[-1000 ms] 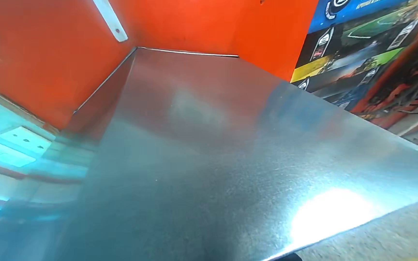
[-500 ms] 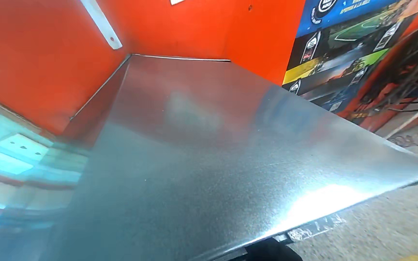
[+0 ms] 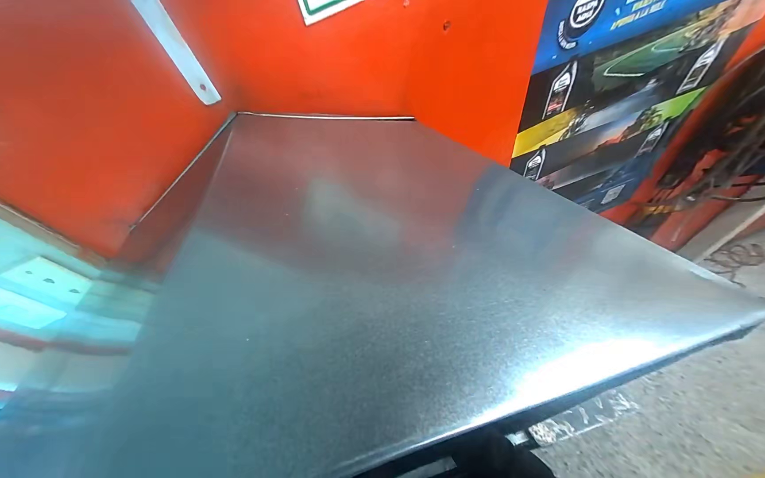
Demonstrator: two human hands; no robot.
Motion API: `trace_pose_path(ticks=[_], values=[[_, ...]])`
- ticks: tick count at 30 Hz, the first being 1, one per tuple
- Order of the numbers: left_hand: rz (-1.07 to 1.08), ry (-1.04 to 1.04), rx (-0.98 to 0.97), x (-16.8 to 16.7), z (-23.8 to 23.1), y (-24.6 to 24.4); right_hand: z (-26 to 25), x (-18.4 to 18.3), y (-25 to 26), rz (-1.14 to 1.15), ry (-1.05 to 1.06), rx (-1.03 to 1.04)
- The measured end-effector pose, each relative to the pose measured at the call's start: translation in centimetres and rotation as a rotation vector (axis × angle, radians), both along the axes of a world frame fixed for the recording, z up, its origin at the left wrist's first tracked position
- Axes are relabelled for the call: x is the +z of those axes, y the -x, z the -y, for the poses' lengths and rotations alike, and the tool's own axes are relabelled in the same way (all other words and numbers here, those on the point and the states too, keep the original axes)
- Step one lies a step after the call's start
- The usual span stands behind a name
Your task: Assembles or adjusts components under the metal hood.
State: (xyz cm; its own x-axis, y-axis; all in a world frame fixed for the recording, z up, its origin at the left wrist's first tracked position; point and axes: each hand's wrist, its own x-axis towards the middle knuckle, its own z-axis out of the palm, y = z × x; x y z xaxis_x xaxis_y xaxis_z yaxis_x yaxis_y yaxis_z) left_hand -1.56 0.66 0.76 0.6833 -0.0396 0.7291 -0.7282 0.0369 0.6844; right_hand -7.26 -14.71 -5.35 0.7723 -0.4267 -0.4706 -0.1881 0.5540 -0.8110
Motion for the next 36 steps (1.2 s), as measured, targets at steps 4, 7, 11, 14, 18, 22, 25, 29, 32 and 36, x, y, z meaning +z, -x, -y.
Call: trace_pose_path(ticks=[4, 7, 11, 14, 18, 22, 25, 29, 32, 36], values=[[0.035, 0.09, -0.007, -0.9, 1.0, 0.5, 0.3, 2.8, -0.3, -0.024, -0.282, -0.028], [0.024, 0.101, 0.052, -0.9, 1.2, 0.4, 0.9, 2.0, 0.1, 0.008, -0.376, 0.068], [0.093, 0.076, 0.095, -0.2, 0.7, -0.8, 0.6, 5.3, 0.3, -0.17, -0.432, 0.012], [-0.02, 0.112, -0.019, 0.8, 0.8, -0.4, 0.1, 4.9, 0.0, -0.191, -0.444, -0.013], [0.097, 0.035, 0.045, -0.2, 0.6, -1.4, -0.2, 4.3, 0.3, -0.197, -0.384, 0.055], [0.068, 0.047, 0.058, -0.4, 0.3, -1.7, -0.3, 4.8, 0.9, -0.202, -0.277, 0.088], [0.041, 0.028, 0.02, 0.3, 0.8, -1.0, -0.2, 2.6, -0.1, -0.272, -0.046, 0.153], [0.114, 0.01, 0.073, 0.2, 0.8, -1.7, 0.1, -0.4, -1.8, -0.245, -0.05, 0.176], [0.115, 0.012, 0.035, -0.1, 0.4, -2.0, -0.7, 2.4, -0.3, -0.257, -0.106, 0.078], [0.116, 0.044, 0.047, -1.3, 0.8, -1.1, -0.3, 4.6, 0.7, -0.203, -0.211, 0.135]])
